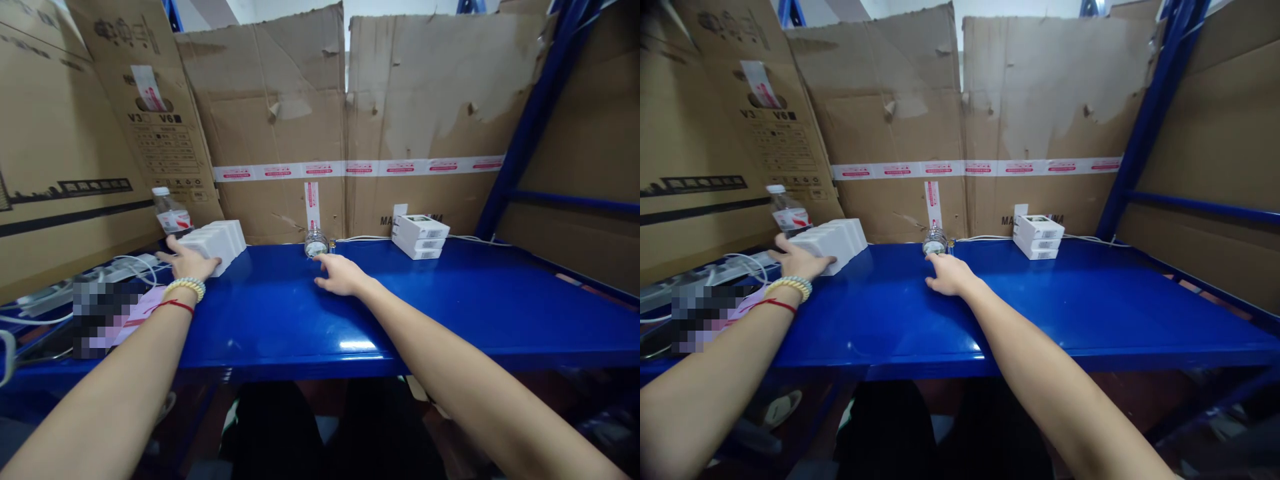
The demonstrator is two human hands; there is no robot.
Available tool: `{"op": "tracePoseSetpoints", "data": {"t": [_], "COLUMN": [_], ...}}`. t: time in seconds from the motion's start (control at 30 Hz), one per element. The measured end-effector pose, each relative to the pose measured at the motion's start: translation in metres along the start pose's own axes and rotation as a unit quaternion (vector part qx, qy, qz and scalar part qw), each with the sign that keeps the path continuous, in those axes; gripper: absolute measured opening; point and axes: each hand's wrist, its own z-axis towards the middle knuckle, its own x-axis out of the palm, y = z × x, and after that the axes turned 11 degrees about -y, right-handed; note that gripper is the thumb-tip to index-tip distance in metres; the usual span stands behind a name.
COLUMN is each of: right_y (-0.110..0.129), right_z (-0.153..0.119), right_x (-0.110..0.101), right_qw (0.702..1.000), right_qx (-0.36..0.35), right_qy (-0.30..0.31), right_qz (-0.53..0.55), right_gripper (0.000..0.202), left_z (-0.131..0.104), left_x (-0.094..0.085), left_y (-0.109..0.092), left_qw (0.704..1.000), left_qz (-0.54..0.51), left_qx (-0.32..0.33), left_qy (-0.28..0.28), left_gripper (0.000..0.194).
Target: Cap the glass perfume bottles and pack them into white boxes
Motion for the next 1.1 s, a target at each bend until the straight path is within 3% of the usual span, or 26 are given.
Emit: {"op": "tracePoseSetpoints", "data": {"t": [0.1,0.17,0.3,0.43,0.53,0.63,0.77,0.87,0.93,1.0,1.1], "right_y": [-0.011,-0.026,-0.073,-0.122,-0.146,-0.16,-0.165,-0.158,-0.145,-0.126,-0.091], "right_z": [0.004,0.004,-0.003,-0.013,-0.012,-0.006,0.001,0.004,0.006,0.008,0.004], "right_x": [-0.016,-0.03,-0.06,-0.088,-0.105,-0.118,-0.128,-0.136,-0.142,-0.144,-0.134], "right_qw": [0.995,0.983,0.931,0.862,0.814,0.793,0.822,0.818,0.82,0.825,0.852], "right_qx": [0.008,0.047,0.191,0.338,0.437,0.53,0.516,0.509,0.494,0.474,0.427], "right_qy": [-0.079,-0.137,-0.239,-0.259,-0.257,-0.192,-0.102,-0.091,-0.115,-0.135,-0.108], "right_qz": [-0.067,-0.113,-0.199,-0.276,-0.285,-0.229,-0.216,-0.251,-0.265,-0.277,-0.284], "right_gripper": [0.043,0.037,0.042,0.057,0.085,0.101,0.072,0.072,0.077,0.078,0.07], "left_z": [-0.012,-0.018,-0.03,-0.046,-0.061,-0.073,-0.081,-0.082,-0.079,-0.077,-0.074], "left_x": [-0.001,-0.003,0.0,0.014,0.026,0.038,0.05,0.054,0.053,0.049,0.04], "left_y": [-0.012,-0.023,-0.054,-0.084,-0.094,-0.089,-0.073,-0.066,-0.066,-0.067,-0.071], "left_qw": [0.991,0.983,0.973,0.969,0.959,0.944,0.928,0.922,0.913,0.901,0.895], "left_qz": [-0.017,-0.03,-0.075,-0.091,-0.094,-0.073,-0.026,-0.017,-0.033,-0.076,-0.163], "left_qx": [0.059,0.115,0.187,0.215,0.265,0.318,0.344,0.33,0.328,0.339,0.345], "left_qy": [-0.115,-0.142,-0.114,-0.08,-0.026,0.039,0.14,0.202,0.242,0.26,0.231], "left_gripper": [0.096,0.087,0.075,0.074,0.071,0.069,0.069,0.07,0.068,0.062,0.048]}}
